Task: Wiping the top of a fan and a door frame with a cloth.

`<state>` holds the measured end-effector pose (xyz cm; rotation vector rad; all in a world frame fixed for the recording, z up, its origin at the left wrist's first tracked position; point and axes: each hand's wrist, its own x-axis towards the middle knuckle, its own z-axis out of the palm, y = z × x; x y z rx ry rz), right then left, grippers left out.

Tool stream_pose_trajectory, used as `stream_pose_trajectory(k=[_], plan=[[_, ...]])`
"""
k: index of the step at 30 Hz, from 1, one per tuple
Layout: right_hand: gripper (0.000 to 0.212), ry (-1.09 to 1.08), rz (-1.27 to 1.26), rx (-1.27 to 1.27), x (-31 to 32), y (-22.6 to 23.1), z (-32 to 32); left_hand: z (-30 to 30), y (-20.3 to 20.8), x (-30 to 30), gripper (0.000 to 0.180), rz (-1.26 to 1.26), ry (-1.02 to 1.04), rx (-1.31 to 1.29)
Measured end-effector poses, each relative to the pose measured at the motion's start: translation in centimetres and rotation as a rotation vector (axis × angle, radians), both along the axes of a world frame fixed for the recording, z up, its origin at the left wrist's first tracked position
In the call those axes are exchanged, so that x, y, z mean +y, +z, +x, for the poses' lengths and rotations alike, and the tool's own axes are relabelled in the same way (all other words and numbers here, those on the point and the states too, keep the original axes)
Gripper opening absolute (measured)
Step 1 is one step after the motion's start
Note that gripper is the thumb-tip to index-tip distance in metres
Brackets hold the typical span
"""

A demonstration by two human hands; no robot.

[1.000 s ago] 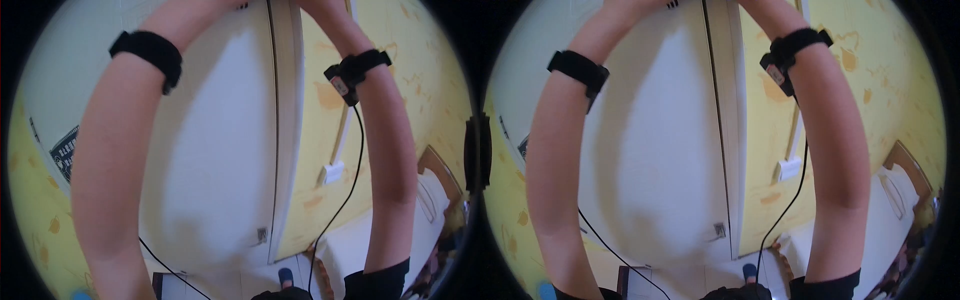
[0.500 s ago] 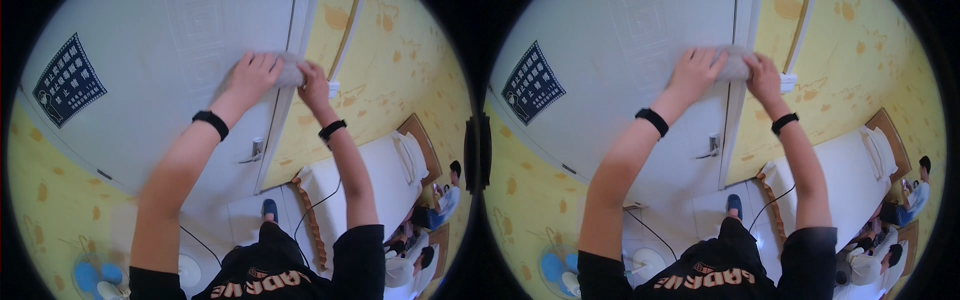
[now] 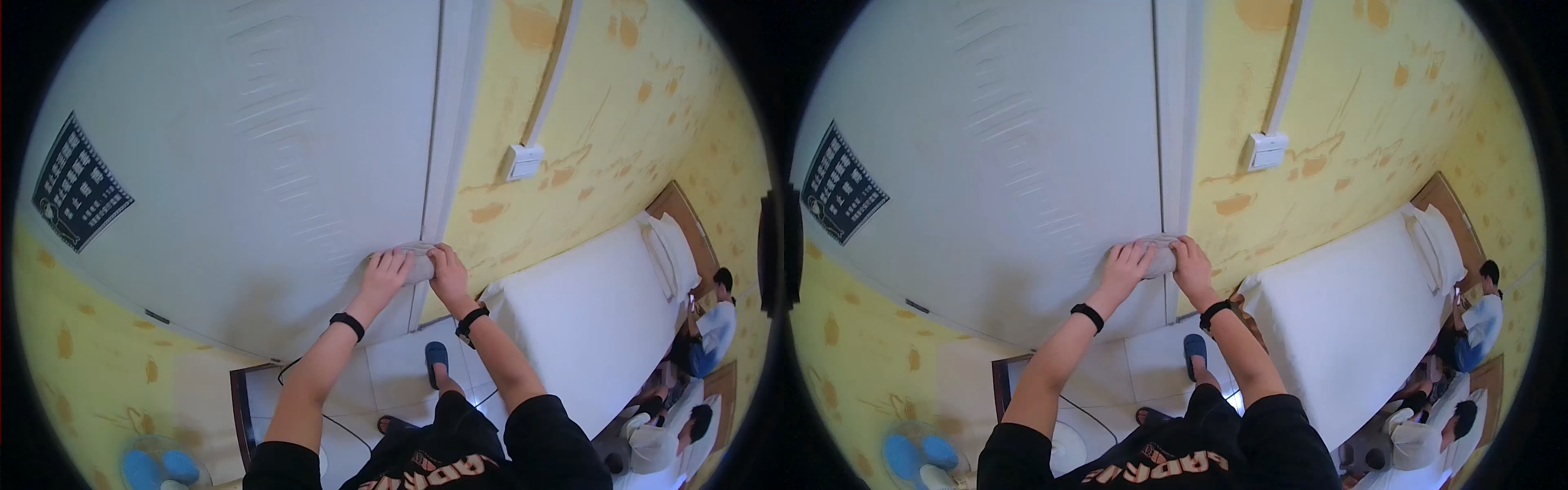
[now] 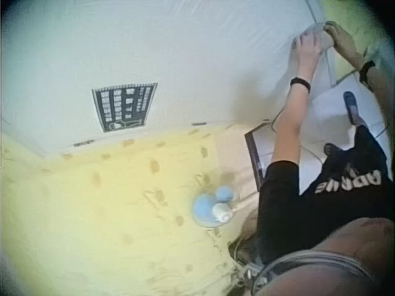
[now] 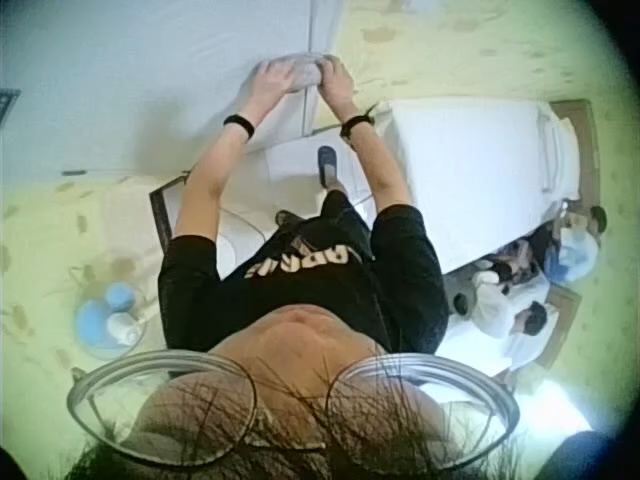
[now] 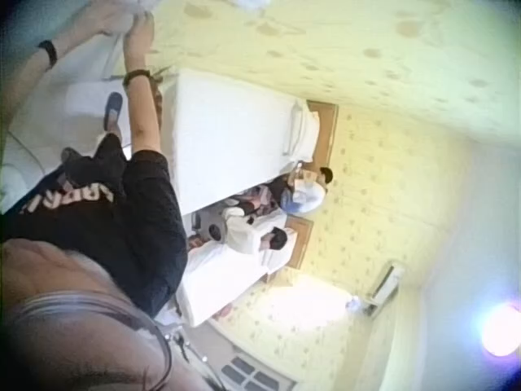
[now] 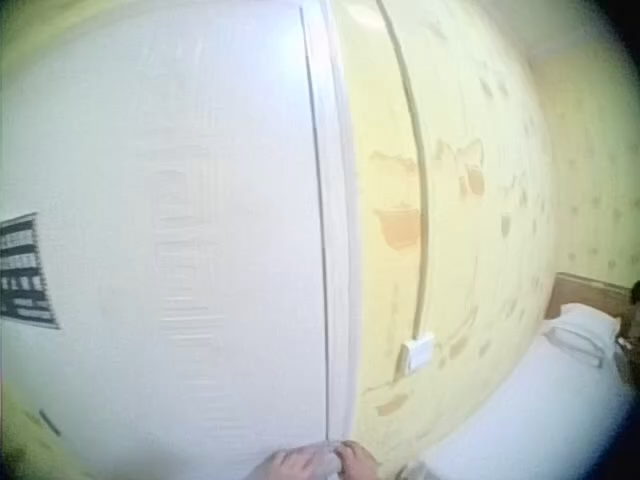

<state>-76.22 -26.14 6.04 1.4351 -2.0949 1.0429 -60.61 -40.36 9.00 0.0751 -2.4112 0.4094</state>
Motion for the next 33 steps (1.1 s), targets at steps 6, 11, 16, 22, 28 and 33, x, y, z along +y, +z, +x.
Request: stream_pose_trajectory(k=[6, 11, 16, 22, 28, 33], plan=[[0.06, 0.118, -0.021, -0.18, 0.2, -1.1, -0.3, 0.6, -0.7, 1.0, 0.071, 0.24, 0.044, 0.053], [0.069, 0.254, -0.084, -0.327, 0.9, -1.2, -1.5, -0.2, -0.3, 3.2, 0.071, 0.336, 0.189, 0.092], [0.067, 0.361, -0.195, -0.427, 1.4, -1.0, -3.7, -1.3, -0.1, 4.7, 0.069, 0.453, 0.29, 0.189], [0.066, 0.483, -0.354, -0.418, 1.0, 6.1, -5.8, -3.3, 7.2, 6.1, 0.062, 0.455, 0.358, 0.478], [0.069, 0.498, -0.276, -0.352, 1.4, 8.3, -5.7, -4.5, 6.9, 6.0, 0.06, 0.44, 0.243, 0.6], [0.073, 0.642, -0.071, -0.419, 2.9, 7.4, -6.0, -3.7, 3.9, 5.1, 0.054, 0.39, 0.211, 0.541]])
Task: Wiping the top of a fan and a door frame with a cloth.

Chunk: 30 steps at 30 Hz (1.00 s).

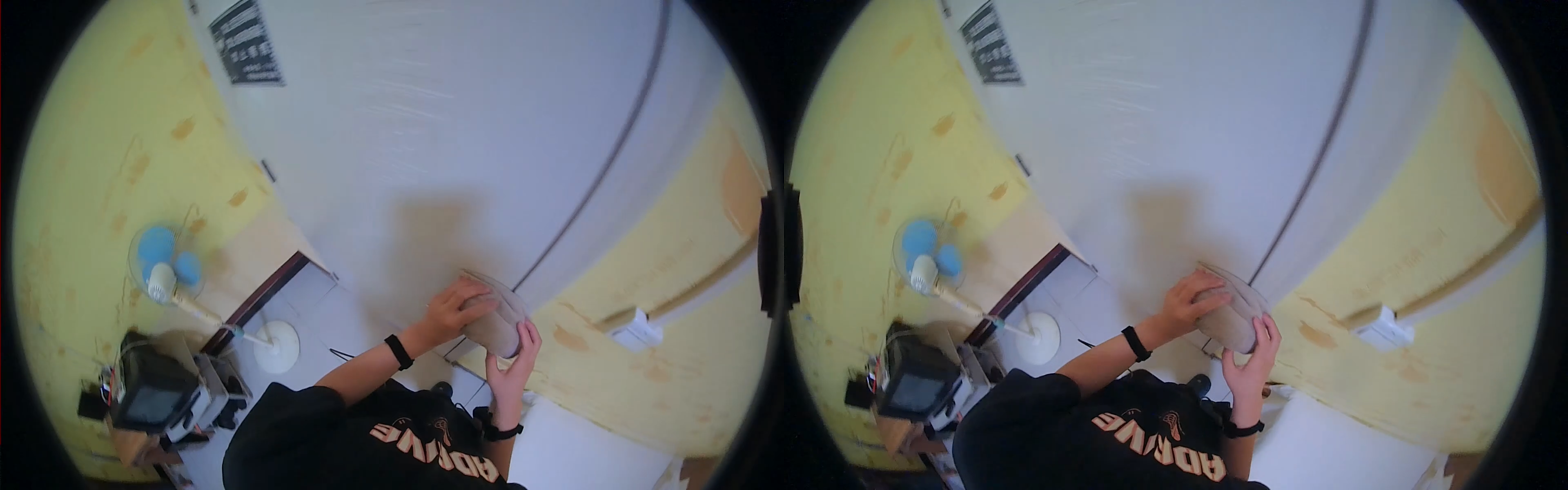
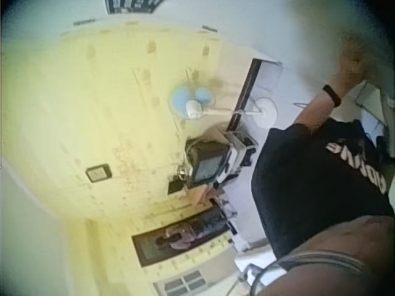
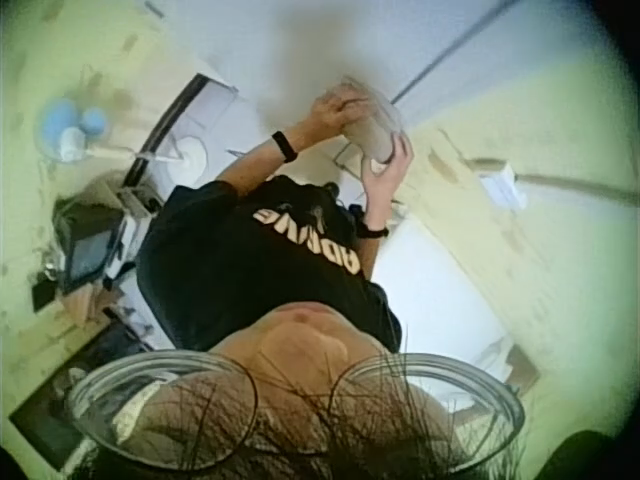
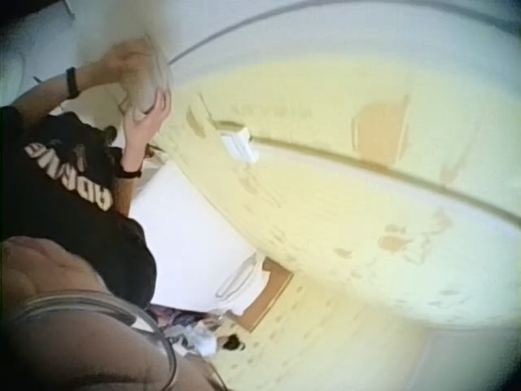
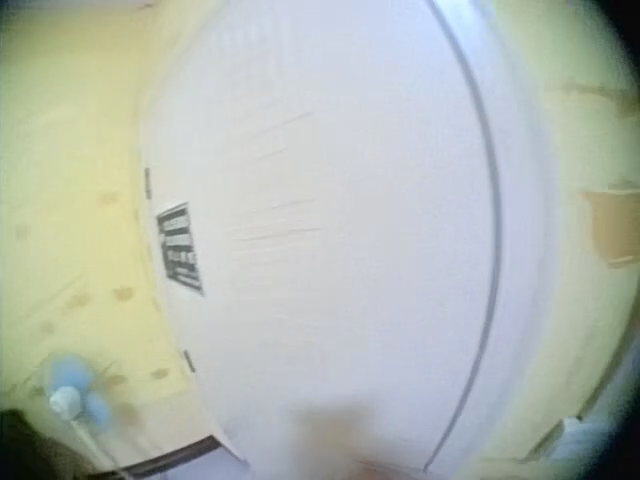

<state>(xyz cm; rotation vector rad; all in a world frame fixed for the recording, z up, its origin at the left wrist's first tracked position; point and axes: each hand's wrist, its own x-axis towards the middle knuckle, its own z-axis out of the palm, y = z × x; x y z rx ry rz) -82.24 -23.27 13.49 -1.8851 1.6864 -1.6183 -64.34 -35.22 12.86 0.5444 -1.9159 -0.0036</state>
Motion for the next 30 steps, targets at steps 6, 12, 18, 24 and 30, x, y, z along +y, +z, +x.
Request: stream_pose_trajectory(k=[6, 12, 18, 24, 30], plan=[[0.069, 0.106, 0.084, 0.046, 0.2, -2.9, 1.4, 2.2, -1.6, -0.5, 0.051, 0.054, 0.002, 0.014], [0.061, 0.106, 0.097, 0.07, -3.8, -4.4, 7.3, 8.2, -5.4, -3.4, 0.048, 0.094, 0.112, 0.064], [0.054, 0.079, 0.019, 0.099, -11.7, -5.5, 17.8, 19.0, -5.6, -9.6, 0.048, 0.077, 0.274, 0.134], [0.063, 0.167, -0.043, 0.261, -22.4, -5.7, 35.0, 37.1, -7.1, -19.3, 0.038, 0.07, 0.369, 0.223], [0.056, 0.269, 0.065, 0.259, -32.7, -1.7, 52.4, 54.2, -3.6, -26.7, 0.041, 0.148, 0.574, 0.162]])
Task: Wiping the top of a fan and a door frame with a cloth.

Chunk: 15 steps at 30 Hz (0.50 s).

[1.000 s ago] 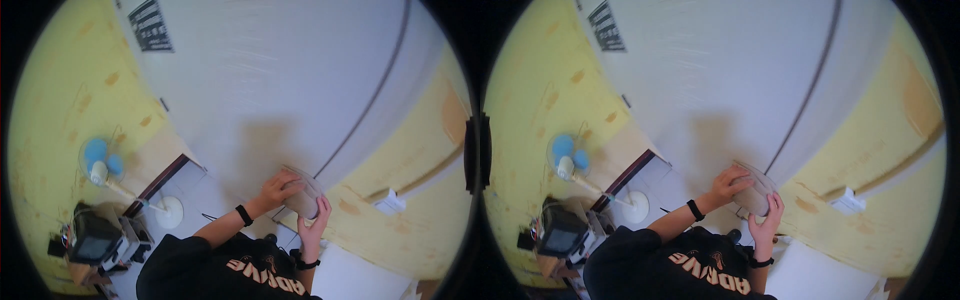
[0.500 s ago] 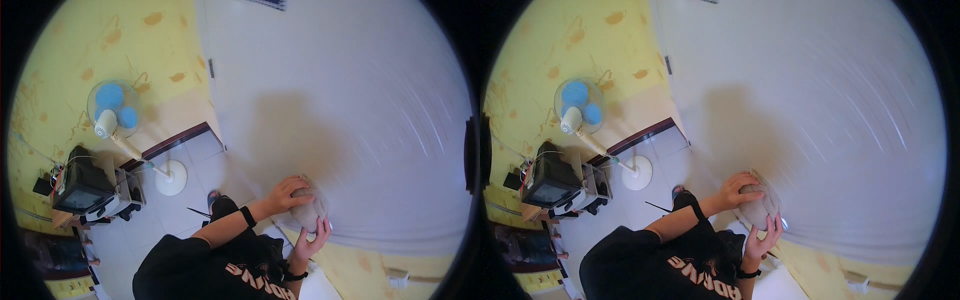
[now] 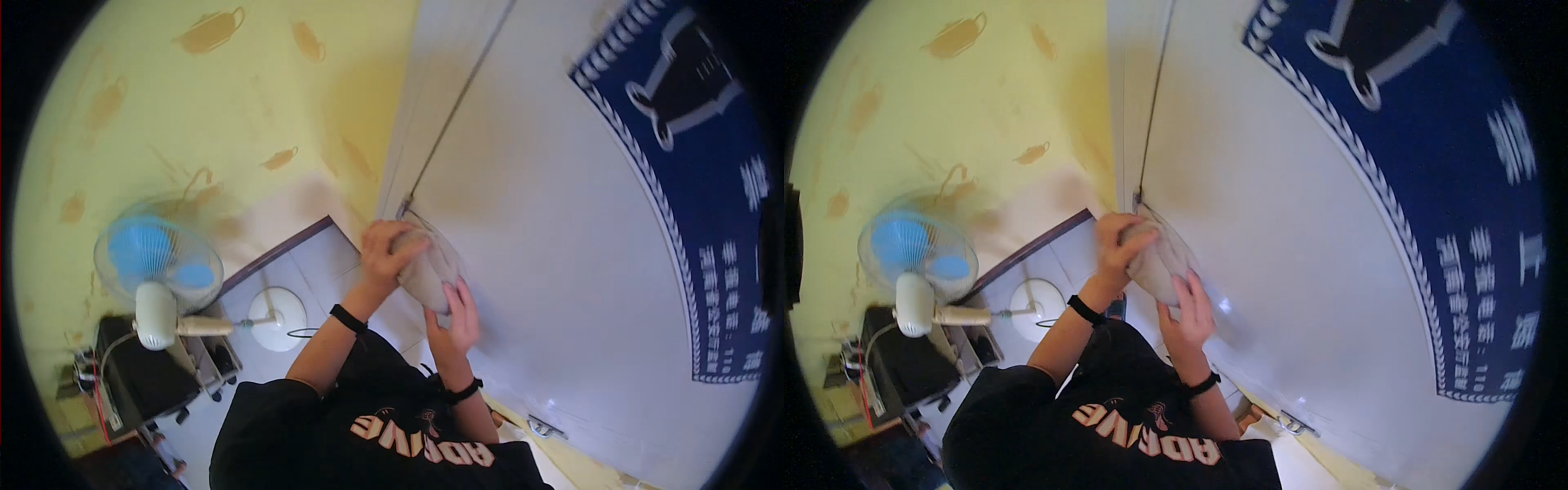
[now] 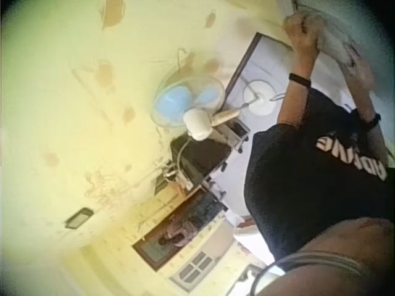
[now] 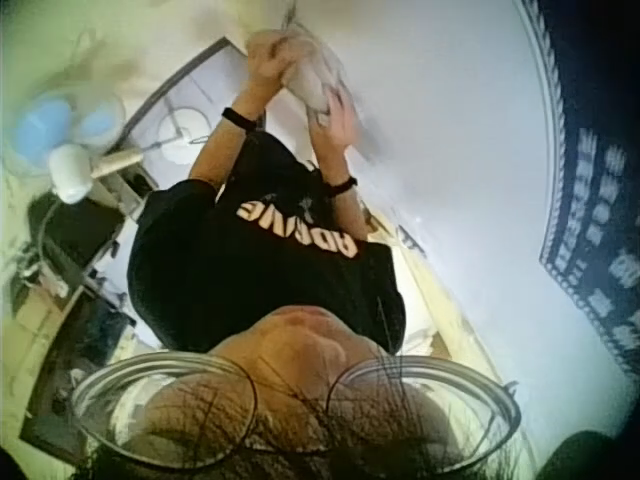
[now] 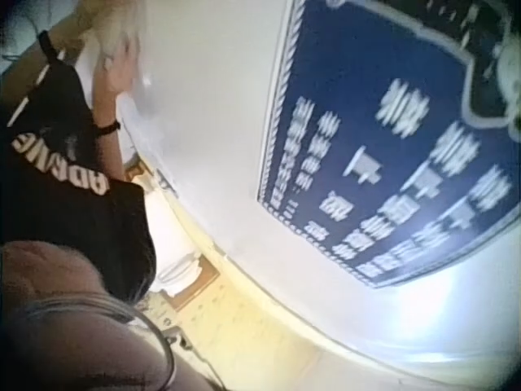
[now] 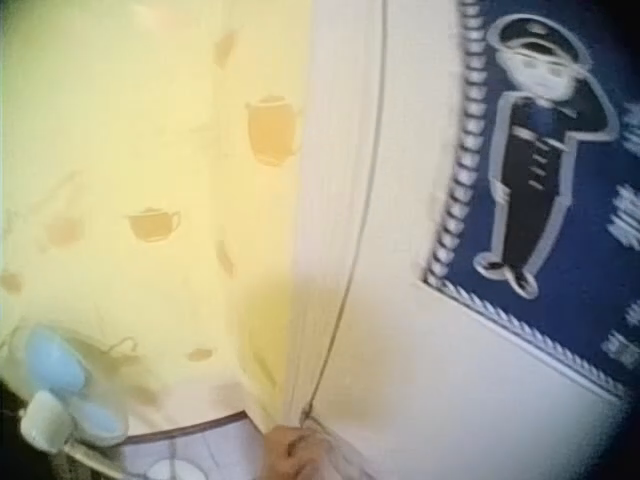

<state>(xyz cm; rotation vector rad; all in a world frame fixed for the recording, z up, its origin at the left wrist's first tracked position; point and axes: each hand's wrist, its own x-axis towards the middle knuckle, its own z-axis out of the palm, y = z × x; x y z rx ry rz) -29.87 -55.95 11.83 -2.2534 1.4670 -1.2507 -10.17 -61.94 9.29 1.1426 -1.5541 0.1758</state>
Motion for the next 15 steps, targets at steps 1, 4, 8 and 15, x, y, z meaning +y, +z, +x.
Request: stream_pose_trajectory(k=[1, 4, 8, 15], plan=[[0.055, 0.052, -0.024, 0.031, -0.8, -0.1, 1.7, 1.2, -0.4, -0.4, 0.042, -0.002, 0.083, 0.002], [0.059, 0.0, -0.172, -0.033, -3.1, 0.8, 6.3, 3.2, 0.1, -2.1, 0.049, -0.037, 0.093, 0.085], [0.057, -0.045, -0.118, -0.016, -3.2, 1.5, 6.7, 3.9, 0.1, -2.5, 0.052, 0.048, -0.029, 0.192], [0.061, 0.028, -0.07, -0.074, -3.1, 4.2, 6.4, 4.4, 2.0, -2.9, 0.054, 0.095, -0.163, 0.225]])
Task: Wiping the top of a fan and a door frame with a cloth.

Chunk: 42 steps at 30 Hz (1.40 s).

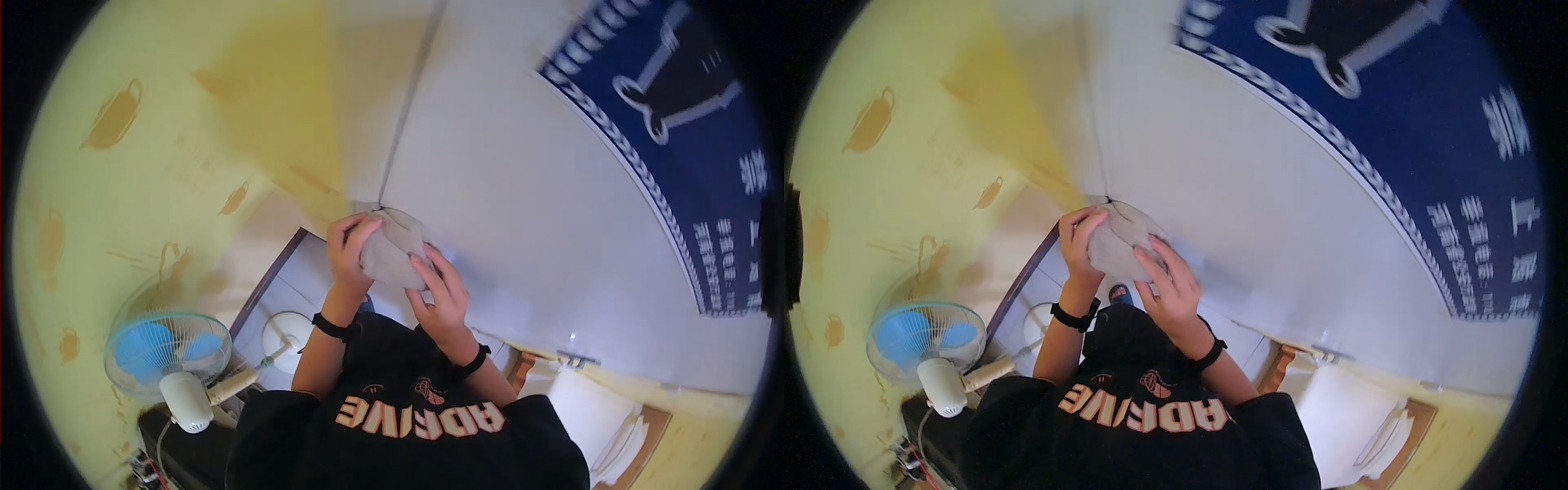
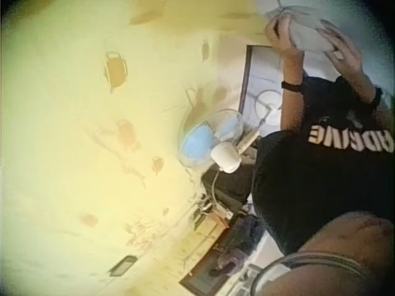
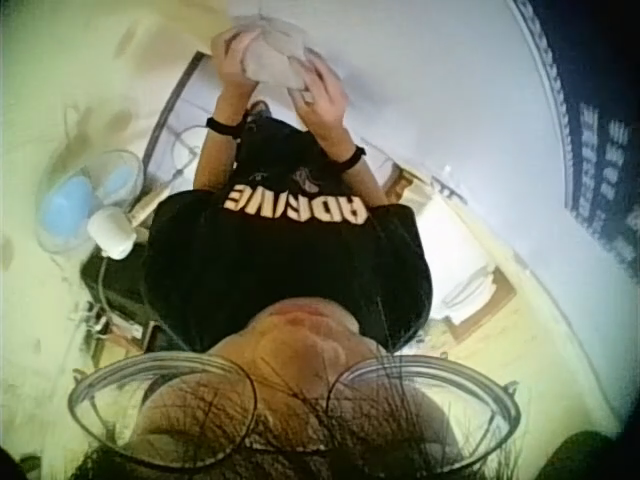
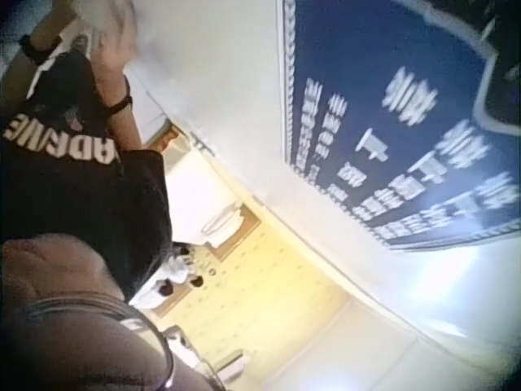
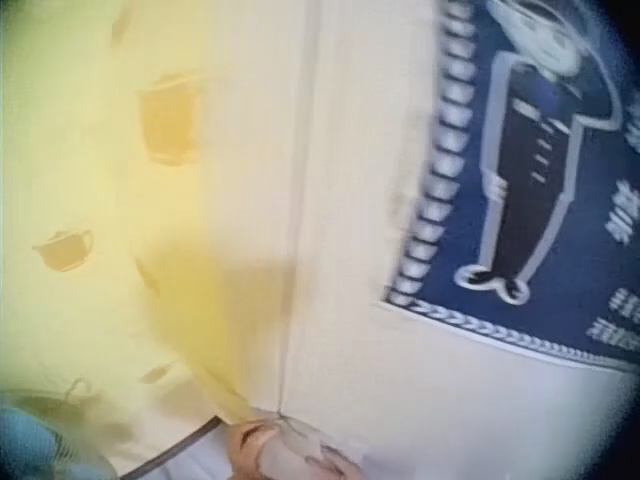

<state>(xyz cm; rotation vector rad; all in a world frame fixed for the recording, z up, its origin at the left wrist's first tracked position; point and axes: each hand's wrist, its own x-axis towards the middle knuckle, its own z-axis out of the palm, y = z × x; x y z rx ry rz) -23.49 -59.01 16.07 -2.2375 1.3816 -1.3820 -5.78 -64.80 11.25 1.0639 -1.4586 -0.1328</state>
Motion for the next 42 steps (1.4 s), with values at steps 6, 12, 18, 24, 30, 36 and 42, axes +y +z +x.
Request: stream_pose_trajectory(k=[6, 12, 18, 24, 30, 36, 42], plan=[[0.06, 0.02, 0.054, 0.035, 1.4, 1.2, -4.0, -3.0, 1.4, 1.3, 0.058, 0.123, 0.003, 0.051], [0.059, -0.041, 0.018, 0.018, 5.6, 3.0, -11.2, -11.6, 4.1, 5.6, 0.059, 0.11, -0.017, 0.029], [0.059, -0.153, -0.011, -0.033, 12.7, 1.5, -23.1, -24.4, 3.3, 10.8, 0.06, -0.002, -0.071, 0.063], [0.058, -0.358, -0.023, -0.007, 22.4, 0.2, -36.9, -38.0, 1.3, 17.8, 0.055, -0.087, -0.31, 0.003], [0.07, -0.803, -0.003, -0.352, 29.6, -2.2, -44.8, -51.6, 6.2, 22.7, 0.053, -0.221, -0.541, -0.085], [0.078, -0.714, 0.094, -0.741, 30.7, -1.5, -44.9, -53.8, 8.5, 23.6, 0.055, -0.188, -0.618, -0.153], [0.083, -0.511, 0.224, -0.865, 28.9, 2.2, -40.9, -46.7, 11.8, 23.0, 0.062, -0.101, -0.75, -0.209]])
